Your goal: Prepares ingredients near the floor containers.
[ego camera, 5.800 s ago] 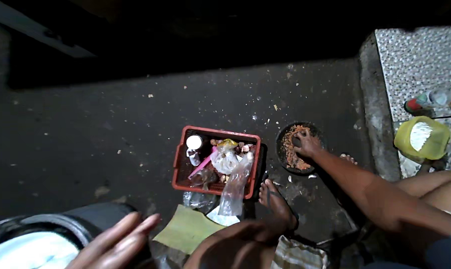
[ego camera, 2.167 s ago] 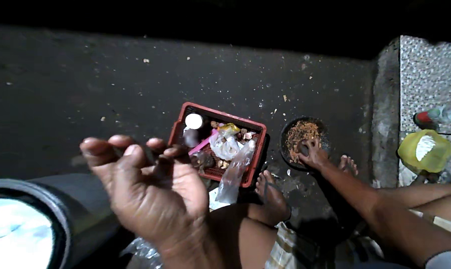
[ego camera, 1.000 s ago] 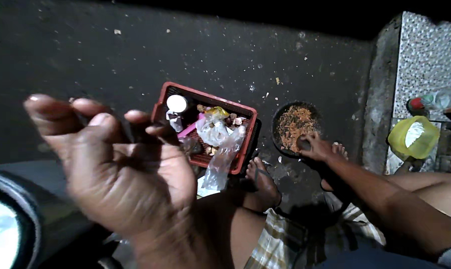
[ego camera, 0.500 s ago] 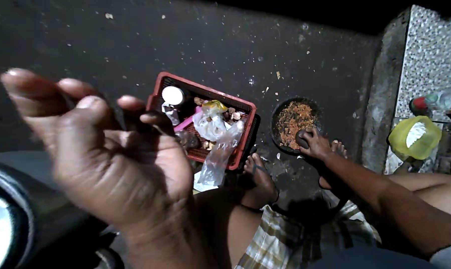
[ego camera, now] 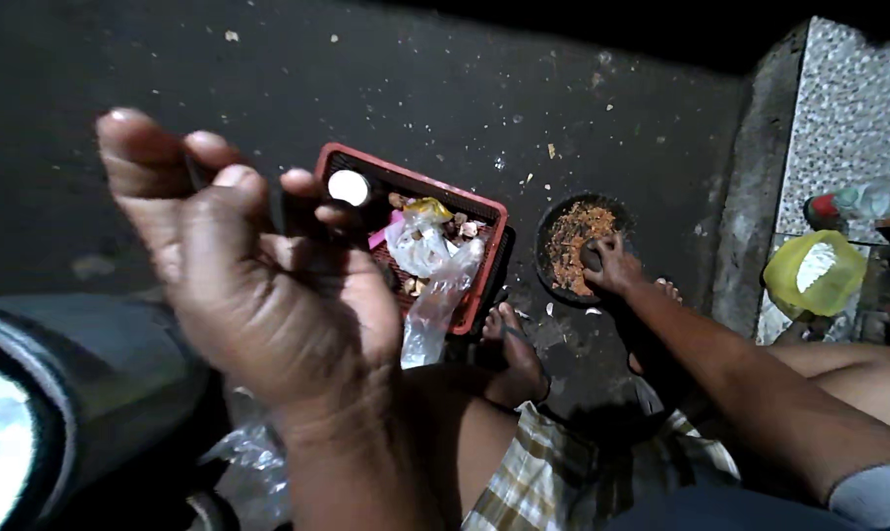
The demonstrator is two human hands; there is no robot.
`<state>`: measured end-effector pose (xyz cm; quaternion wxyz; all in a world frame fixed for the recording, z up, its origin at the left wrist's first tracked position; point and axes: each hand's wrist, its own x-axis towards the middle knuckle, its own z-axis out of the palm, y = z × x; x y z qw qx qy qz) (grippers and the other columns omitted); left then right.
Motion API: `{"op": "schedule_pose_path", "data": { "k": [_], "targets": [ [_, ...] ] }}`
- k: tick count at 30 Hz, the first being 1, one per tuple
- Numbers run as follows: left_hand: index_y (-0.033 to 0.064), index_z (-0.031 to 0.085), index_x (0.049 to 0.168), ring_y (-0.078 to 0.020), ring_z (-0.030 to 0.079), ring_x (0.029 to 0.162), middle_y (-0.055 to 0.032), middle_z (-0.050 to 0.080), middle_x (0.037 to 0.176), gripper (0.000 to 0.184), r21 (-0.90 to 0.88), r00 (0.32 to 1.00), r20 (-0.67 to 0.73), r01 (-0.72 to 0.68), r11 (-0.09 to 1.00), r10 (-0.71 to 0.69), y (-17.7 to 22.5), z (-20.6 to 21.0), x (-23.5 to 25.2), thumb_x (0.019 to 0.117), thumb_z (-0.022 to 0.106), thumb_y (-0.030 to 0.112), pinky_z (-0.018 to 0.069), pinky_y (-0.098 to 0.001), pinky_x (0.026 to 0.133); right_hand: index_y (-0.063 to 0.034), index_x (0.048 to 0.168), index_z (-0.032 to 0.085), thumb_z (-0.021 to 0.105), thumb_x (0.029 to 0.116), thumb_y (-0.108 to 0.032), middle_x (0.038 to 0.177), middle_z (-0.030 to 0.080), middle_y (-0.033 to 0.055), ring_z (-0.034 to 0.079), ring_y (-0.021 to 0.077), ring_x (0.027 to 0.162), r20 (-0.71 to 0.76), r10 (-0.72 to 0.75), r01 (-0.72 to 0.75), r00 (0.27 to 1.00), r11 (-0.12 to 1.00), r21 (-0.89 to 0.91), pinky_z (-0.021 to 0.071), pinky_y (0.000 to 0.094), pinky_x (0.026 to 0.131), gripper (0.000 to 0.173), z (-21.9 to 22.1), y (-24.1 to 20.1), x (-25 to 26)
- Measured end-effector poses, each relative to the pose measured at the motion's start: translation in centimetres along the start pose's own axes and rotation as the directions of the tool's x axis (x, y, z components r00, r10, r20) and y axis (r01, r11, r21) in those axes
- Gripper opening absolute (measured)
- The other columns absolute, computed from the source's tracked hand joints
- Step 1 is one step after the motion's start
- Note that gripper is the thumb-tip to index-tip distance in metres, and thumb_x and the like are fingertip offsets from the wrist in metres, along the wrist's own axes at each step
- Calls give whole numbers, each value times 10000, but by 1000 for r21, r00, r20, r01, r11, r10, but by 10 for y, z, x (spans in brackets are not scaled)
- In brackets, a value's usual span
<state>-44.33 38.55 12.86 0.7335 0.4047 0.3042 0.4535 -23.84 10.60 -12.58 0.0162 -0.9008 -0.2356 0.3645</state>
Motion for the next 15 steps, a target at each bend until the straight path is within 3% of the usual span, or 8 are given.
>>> {"op": "schedule_pose_path", "data": {
  "k": [3,5,8,10,12,15],
  "targets": [
    [152,471,1265,-60,650,821,35,611,1053,258,48,1000,9,-23,999,22,5,15,-4,1075,346,30,576,-186,725,-187,1432,582,823,857,-422,1543,411,257,526,453,1312,52,37,-50,998,959,278,490,663,1005,666,-44,1,28],
    [143,470,1286,-67,650,834,31,609,1065,263,48,1000,24,-5,999,4,6,7,-8,1079,347,38,577,-197,741,-172,1442,571,814,870,-407,1545,398,281,483,460,1354,39,107,-114,993,926,360,456,665,1040,663,-52,12,18],
    [151,458,1310,-74,653,847,21,607,1083,297,3,1000,7,11,1000,-11,3,-6,-7,1070,343,18,583,-203,749,-185,1434,559,798,874,-448,1564,373,271,551,481,1264,-12,207,-193,978,931,308,504,683,951,663,-29,15,-20],
    [155,464,1297,-69,649,817,24,605,1063,299,-1,999,-40,0,1000,0,4,-2,-5,1063,345,11,583,-198,722,-184,1459,548,770,889,-472,1586,362,243,599,463,1211,19,170,-170,985,967,189,526,647,947,676,-3,2,-32],
    [132,476,1272,-69,629,744,17,597,1010,283,16,996,-88,-14,1000,16,5,9,-2,1061,342,0,577,-195,657,-191,1466,538,736,906,-479,1597,354,237,664,445,1085,23,110,-111,994,990,91,560,618,870,660,11,-11,-28],
    [113,479,1252,-69,631,750,15,601,1007,252,20,997,-74,-9,1000,10,5,19,-2,1068,343,7,579,-204,672,-176,1453,545,771,892,-455,1576,356,276,618,476,1174,21,105,-107,994,972,209,553,636,895,666,-6,-11,1]
  ]
}}
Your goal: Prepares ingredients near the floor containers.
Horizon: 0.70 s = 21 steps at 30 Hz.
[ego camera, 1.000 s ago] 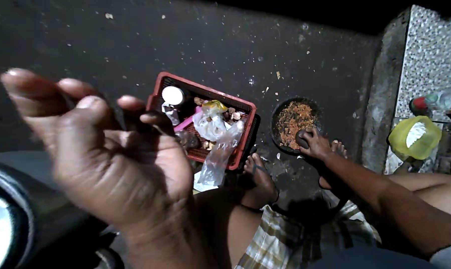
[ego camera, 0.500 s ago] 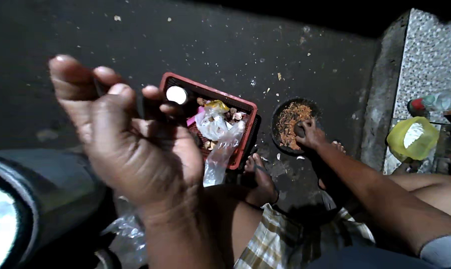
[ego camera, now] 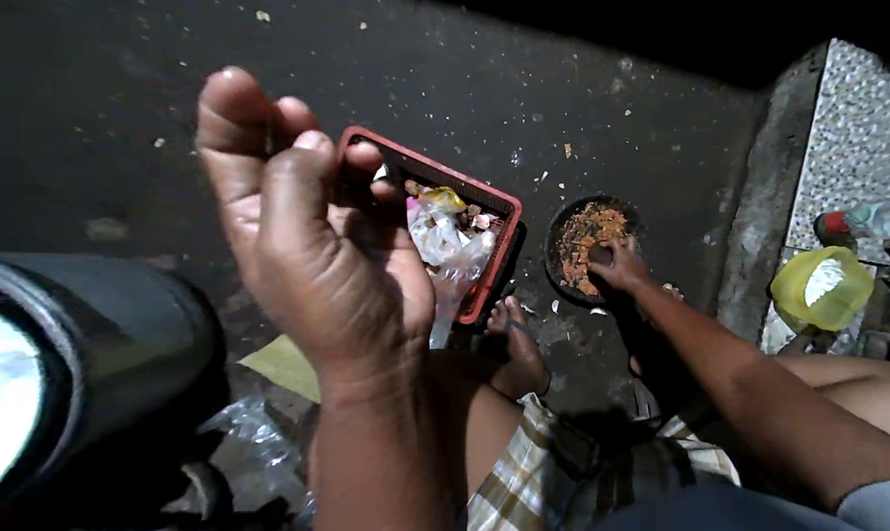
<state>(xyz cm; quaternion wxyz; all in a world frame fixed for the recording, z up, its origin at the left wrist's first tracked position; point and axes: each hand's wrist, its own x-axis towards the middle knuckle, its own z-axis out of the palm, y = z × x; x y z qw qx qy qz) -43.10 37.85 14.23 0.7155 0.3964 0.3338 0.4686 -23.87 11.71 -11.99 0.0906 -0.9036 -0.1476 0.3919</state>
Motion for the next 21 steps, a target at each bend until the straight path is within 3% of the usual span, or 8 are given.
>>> {"op": "schedule_pose_path", "data": {
  "k": [4,7,11,13,14,17,19,21],
  "targets": [
    [108,494,1236,-63,632,741,13,615,1010,229,-26,1000,-12,-13,1000,12,2,4,-2,1064,383,6,574,-196,663,-119,1482,494,678,976,-421,1487,500,257,512,415,1343,58,135,-147,989,890,432,447,613,1069,618,-27,22,7],
    [92,491,1240,-74,634,754,0,605,1017,237,-32,1000,-9,-23,999,22,4,-3,-3,1059,375,-9,577,-195,667,-124,1408,553,559,1044,-455,1252,647,183,646,306,1065,88,208,-217,974,746,629,554,513,855,492,3,41,-22],
    [101,504,1256,-66,619,750,9,600,1030,263,-10,1000,-24,-20,1000,20,5,0,-3,1053,377,-9,563,-188,657,-133,1341,507,440,1077,-491,902,618,104,585,188,637,295,279,-387,914,376,842,504,334,522,450,31,-1,-51],
    [100,497,1263,-65,617,743,5,603,1031,252,-18,999,-19,-30,999,29,5,4,-4,1056,392,2,556,-184,644,-146,1360,488,441,1073,-505,870,602,108,574,186,596,303,258,-374,918,305,876,496,319,497,462,34,-14,-41],
    [101,490,1254,-63,617,743,6,601,1031,247,-16,999,-11,-44,999,44,5,4,-3,1051,391,1,554,-183,639,-143,1390,484,445,1084,-468,931,623,106,603,174,656,228,227,-303,947,389,870,520,312,545,448,36,-16,-36],
    [97,503,1247,-73,622,772,-3,604,1060,240,4,999,-15,-44,999,44,8,-1,-4,1049,399,11,555,-195,652,-50,1482,476,653,1002,-285,1480,514,196,587,320,1258,-10,-98,93,995,895,436,514,496,1035,563,39,-8,-35],
    [99,507,1241,-78,629,776,-3,606,1063,237,7,999,-13,-32,999,32,6,-2,-2,1047,405,9,564,-203,655,-177,1454,565,702,937,-455,1563,422,221,621,408,1222,41,-240,242,970,967,-84,550,568,963,602,37,-9,-40],
    [102,506,1236,-75,626,765,2,604,1048,232,5,999,-16,-31,999,31,4,0,1,1047,410,8,565,-203,655,-250,1438,582,657,947,-514,1583,401,210,648,416,1160,86,-257,271,963,903,-333,558,582,906,562,31,-14,-28]
  ]
}}
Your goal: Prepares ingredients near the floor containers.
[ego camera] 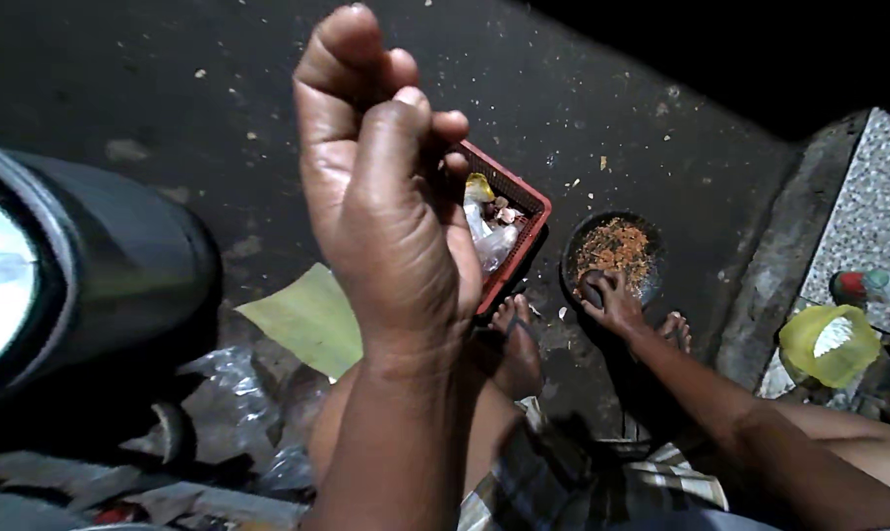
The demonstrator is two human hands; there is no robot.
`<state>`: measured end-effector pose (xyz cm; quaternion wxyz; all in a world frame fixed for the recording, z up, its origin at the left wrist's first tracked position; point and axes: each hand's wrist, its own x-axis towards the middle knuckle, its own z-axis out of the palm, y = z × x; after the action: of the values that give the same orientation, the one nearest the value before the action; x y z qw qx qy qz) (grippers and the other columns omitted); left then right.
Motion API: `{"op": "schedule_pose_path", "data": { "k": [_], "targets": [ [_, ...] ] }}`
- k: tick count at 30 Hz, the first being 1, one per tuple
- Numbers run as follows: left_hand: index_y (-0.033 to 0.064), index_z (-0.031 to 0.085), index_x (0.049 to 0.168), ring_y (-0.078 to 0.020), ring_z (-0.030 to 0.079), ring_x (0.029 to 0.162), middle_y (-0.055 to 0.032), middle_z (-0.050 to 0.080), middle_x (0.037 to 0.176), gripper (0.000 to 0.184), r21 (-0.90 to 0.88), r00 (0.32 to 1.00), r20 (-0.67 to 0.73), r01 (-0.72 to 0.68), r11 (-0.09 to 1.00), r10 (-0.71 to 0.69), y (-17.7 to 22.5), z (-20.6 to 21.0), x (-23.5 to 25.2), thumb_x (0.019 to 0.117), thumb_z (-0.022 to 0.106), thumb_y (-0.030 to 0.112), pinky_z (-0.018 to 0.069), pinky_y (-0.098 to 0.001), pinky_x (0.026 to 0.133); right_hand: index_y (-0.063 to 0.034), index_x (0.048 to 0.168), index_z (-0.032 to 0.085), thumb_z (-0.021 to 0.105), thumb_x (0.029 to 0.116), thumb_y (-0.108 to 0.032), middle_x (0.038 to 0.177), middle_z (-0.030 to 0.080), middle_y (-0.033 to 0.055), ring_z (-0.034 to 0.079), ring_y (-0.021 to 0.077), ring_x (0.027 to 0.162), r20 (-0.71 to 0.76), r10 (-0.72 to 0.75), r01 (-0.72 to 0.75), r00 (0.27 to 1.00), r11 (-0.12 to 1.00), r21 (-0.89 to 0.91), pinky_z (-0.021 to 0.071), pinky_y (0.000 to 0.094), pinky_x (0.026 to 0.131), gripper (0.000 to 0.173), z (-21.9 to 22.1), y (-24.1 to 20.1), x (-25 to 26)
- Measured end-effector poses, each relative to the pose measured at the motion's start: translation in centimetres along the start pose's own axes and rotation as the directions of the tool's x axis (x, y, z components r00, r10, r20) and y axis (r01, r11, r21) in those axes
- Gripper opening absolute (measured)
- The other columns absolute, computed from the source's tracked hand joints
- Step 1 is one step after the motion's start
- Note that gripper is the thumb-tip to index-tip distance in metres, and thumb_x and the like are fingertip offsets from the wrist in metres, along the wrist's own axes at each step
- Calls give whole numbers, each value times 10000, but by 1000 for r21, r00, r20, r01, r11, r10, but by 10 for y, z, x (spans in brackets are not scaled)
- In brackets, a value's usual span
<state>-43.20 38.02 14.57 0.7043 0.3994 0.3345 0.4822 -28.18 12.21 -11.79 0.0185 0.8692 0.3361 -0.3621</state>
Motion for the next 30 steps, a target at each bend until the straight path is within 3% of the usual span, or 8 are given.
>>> {"op": "schedule_pose_path", "data": {
  "k": [4,6,9,13,18,22,26,30],
  "targets": [
    [92,493,1257,-72,622,783,-3,597,1072,249,21,999,42,20,1000,-21,-5,5,3,1041,402,8,557,-202,664,-229,1433,570,723,923,-474,1596,351,245,676,465,1040,-97,101,-102,990,995,-4,571,634,800,587,-44,6,51],
    [97,480,1252,-68,617,777,4,586,1068,248,17,999,53,12,1000,-13,-5,10,4,1038,399,3,555,-197,663,-225,1449,564,723,924,-490,1606,340,238,659,469,1091,-111,175,-165,978,981,98,561,644,834,610,-68,5,65],
    [108,494,1245,-74,625,783,8,596,1065,238,6,999,34,6,1000,-6,-1,5,2,1047,404,12,558,-201,660,-199,1442,555,745,910,-482,1593,346,277,569,499,1248,-35,224,-211,974,950,229,517,680,939,632,-49,-4,48],
    [141,510,1192,-63,623,769,32,604,1021,216,1,1000,18,6,1000,-6,-2,3,2,1049,402,20,558,-193,653,-224,1470,545,623,949,-528,1594,376,231,663,422,1131,-7,105,-105,994,994,-6,573,565,894,609,-6,10,9],
    [125,502,1226,-80,624,791,15,599,1040,230,12,997,73,35,999,-36,-7,7,-1,1043,412,18,561,-215,672,-216,1459,535,692,936,-486,1598,315,290,665,493,1040,-137,270,-251,953,958,141,569,635,804,609,-50,17,48],
    [171,498,1256,-42,630,809,47,595,1076,250,15,996,69,55,998,-56,0,2,-7,1064,400,45,556,-168,690,-186,1483,516,725,933,-465,1612,318,279,567,492,1261,47,270,-273,962,926,261,514,649,977,651,-37,3,27],
    [113,495,1224,-67,630,773,15,607,1051,232,6,999,36,6,1000,-7,-1,-1,-2,1038,406,5,561,-195,645,-203,1447,572,655,951,-488,1594,378,235,650,425,1169,-9,84,-84,996,996,-38,568,563,919,578,0,9,4],
    [115,493,1247,-66,624,779,15,603,1063,242,11,998,57,30,999,-30,-4,6,-1,1047,396,20,557,-200,659,-229,1470,533,722,918,-455,1616,290,278,664,485,1032,-117,275,-264,954,959,99,560,635,803,625,-44,18,48]
  ]
}}
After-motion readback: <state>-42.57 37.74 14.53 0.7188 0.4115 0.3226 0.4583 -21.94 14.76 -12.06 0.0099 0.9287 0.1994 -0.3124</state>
